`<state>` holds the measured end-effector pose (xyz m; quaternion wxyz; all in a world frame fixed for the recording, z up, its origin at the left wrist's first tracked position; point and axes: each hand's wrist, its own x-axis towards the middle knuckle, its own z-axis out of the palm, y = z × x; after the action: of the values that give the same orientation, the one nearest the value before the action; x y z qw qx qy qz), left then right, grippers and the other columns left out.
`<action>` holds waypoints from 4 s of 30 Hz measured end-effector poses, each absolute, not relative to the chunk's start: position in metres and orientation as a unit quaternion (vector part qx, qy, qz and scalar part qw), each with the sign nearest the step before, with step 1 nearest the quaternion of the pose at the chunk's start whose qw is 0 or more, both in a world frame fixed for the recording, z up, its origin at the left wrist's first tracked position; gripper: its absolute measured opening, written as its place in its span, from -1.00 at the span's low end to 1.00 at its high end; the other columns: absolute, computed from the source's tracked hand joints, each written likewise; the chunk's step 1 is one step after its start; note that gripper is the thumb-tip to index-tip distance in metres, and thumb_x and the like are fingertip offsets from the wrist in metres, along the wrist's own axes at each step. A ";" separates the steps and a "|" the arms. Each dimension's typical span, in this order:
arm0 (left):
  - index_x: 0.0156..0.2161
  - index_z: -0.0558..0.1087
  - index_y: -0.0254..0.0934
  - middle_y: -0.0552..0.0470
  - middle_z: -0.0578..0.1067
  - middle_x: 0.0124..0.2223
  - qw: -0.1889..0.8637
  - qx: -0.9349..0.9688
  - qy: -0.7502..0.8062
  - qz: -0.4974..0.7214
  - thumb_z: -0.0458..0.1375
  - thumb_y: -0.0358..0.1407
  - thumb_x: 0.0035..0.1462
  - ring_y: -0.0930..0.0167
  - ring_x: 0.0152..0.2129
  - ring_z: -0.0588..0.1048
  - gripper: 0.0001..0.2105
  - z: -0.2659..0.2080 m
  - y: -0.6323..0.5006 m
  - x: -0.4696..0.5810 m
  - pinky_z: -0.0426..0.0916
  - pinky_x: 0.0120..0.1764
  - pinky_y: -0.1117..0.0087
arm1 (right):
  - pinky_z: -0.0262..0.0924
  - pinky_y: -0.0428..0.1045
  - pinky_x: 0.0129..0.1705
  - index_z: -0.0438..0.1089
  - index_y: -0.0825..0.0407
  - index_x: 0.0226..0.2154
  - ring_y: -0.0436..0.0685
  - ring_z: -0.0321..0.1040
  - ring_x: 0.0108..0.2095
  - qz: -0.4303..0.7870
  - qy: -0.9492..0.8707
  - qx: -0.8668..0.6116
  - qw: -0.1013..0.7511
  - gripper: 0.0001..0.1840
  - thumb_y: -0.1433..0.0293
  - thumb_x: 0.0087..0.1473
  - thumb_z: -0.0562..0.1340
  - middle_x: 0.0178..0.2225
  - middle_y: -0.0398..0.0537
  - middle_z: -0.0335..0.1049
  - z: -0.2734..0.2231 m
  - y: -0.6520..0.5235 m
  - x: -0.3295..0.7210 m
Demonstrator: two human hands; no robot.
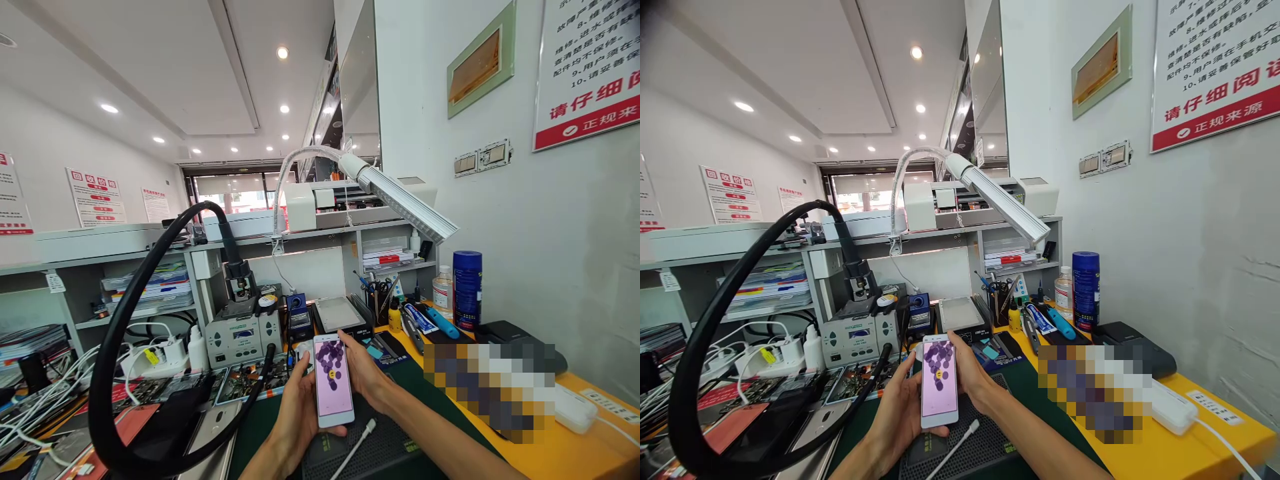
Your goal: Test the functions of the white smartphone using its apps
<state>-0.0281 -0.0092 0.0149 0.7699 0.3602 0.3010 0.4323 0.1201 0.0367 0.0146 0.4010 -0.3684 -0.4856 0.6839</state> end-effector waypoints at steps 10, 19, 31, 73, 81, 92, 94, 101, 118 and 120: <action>-0.06 0.42 -0.41 -0.09 0.47 -0.36 0.708 0.375 0.383 0.460 0.19 -0.08 0.13 0.29 -0.43 0.49 -0.58 0.001 -0.002 -0.024 0.49 -0.51 0.26 | 0.16 0.02 -0.20 0.44 0.05 -0.20 0.19 0.38 -0.25 0.685 -0.484 -0.364 0.403 -0.35 -0.14 0.10 0.00 -0.31 -0.01 0.52 0.014 0.038 0.116; -0.01 0.42 -0.42 -0.20 0.51 -0.25 0.771 0.335 0.315 0.441 -0.01 0.22 0.12 0.17 -0.37 0.52 -0.32 0.011 -0.004 -0.031 0.48 -0.46 0.18 | 0.12 0.04 -0.19 0.45 0.03 -0.12 0.19 0.36 -0.24 0.672 -0.498 -0.366 0.408 -0.38 -0.10 0.11 0.02 -0.20 0.04 0.52 0.019 0.033 0.118; 0.03 0.39 -0.40 -0.16 0.51 -0.30 0.794 0.299 0.273 0.453 0.01 0.18 0.14 0.22 -0.43 0.51 -0.35 0.011 -0.003 -0.034 0.44 -0.47 0.23 | 0.12 0.03 -0.24 0.47 0.07 -0.21 0.16 0.35 -0.30 0.650 -0.519 -0.397 0.388 -0.53 0.05 0.10 0.12 -0.24 0.07 0.50 0.023 0.032 0.119; -0.05 0.39 -0.40 -0.13 0.49 -0.31 0.777 0.313 0.293 0.462 0.08 0.07 0.16 0.25 -0.44 0.51 -0.48 0.013 -0.006 -0.033 0.44 -0.48 0.25 | 0.15 0.06 -0.19 0.45 0.05 -0.15 0.19 0.37 -0.25 0.693 -0.496 -0.362 0.377 -0.41 -0.07 0.11 0.05 -0.18 0.08 0.50 0.018 0.039 0.123; -0.03 0.34 -0.38 -0.14 0.52 -0.28 0.731 0.353 0.331 0.481 0.18 -0.43 0.01 0.23 -0.36 0.53 -0.65 0.002 -0.004 -0.032 0.47 -0.42 0.25 | 0.14 0.05 -0.19 0.46 0.07 -0.14 0.18 0.37 -0.24 0.690 -0.500 -0.360 0.382 -0.43 -0.03 0.13 0.06 -0.15 0.08 0.49 0.015 0.041 0.123; -0.02 0.37 -0.36 -0.17 0.53 -0.26 0.782 0.310 0.285 0.460 0.07 0.09 0.17 0.19 -0.36 0.55 -0.48 0.004 -0.001 -0.032 0.46 -0.44 0.25 | 0.15 0.05 -0.20 0.46 0.06 -0.21 0.16 0.35 -0.28 0.685 -0.495 -0.365 0.391 -0.46 -0.04 0.10 0.08 -0.19 0.05 0.49 0.012 0.043 0.121; 0.00 0.37 -0.35 -0.19 0.53 -0.24 0.795 0.302 0.266 0.454 0.05 0.12 0.17 0.20 -0.33 0.55 -0.45 0.005 -0.001 -0.034 0.46 -0.40 0.26 | 0.14 0.04 -0.22 0.46 0.07 -0.20 0.15 0.35 -0.31 0.684 -0.492 -0.371 0.391 -0.46 -0.03 0.10 0.08 -0.20 0.06 0.49 0.013 0.042 0.121; -0.06 0.42 -0.39 -0.20 0.52 -0.26 0.782 0.335 0.266 0.452 0.02 0.17 0.15 0.23 -0.41 0.52 -0.40 0.003 0.000 -0.037 0.46 -0.42 0.21 | 0.15 0.01 -0.24 0.43 0.07 -0.19 0.17 0.36 -0.24 0.665 -0.551 -0.347 0.365 -0.59 0.49 -0.23 0.26 -0.25 -0.01 0.50 0.020 0.033 0.125; -0.09 0.38 -0.38 -0.09 0.49 -0.32 0.738 0.343 0.331 0.478 0.21 -0.30 0.06 0.31 -0.42 0.50 -0.70 0.002 -0.004 -0.032 0.47 -0.47 0.31 | 0.17 0.08 -0.17 0.46 0.06 -0.27 0.20 0.34 -0.27 0.691 -0.499 -0.361 0.380 -0.50 -0.02 0.11 0.09 -0.34 0.02 0.45 0.018 0.038 0.120; -0.13 0.37 -0.37 -0.05 0.47 -0.36 0.726 0.352 0.340 0.482 0.19 -0.40 0.02 0.33 -0.44 0.48 -0.74 0.002 -0.004 -0.032 0.45 -0.49 0.33 | 0.16 0.08 -0.17 0.46 0.06 -0.26 0.20 0.33 -0.27 0.689 -0.497 -0.369 0.377 -0.50 -0.01 0.12 0.08 -0.34 0.01 0.44 0.018 0.038 0.120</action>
<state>-0.0315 -0.0040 0.0017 0.7265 0.3523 0.3398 0.4824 0.1201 0.0379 0.0177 0.3765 -0.3686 -0.4970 0.6895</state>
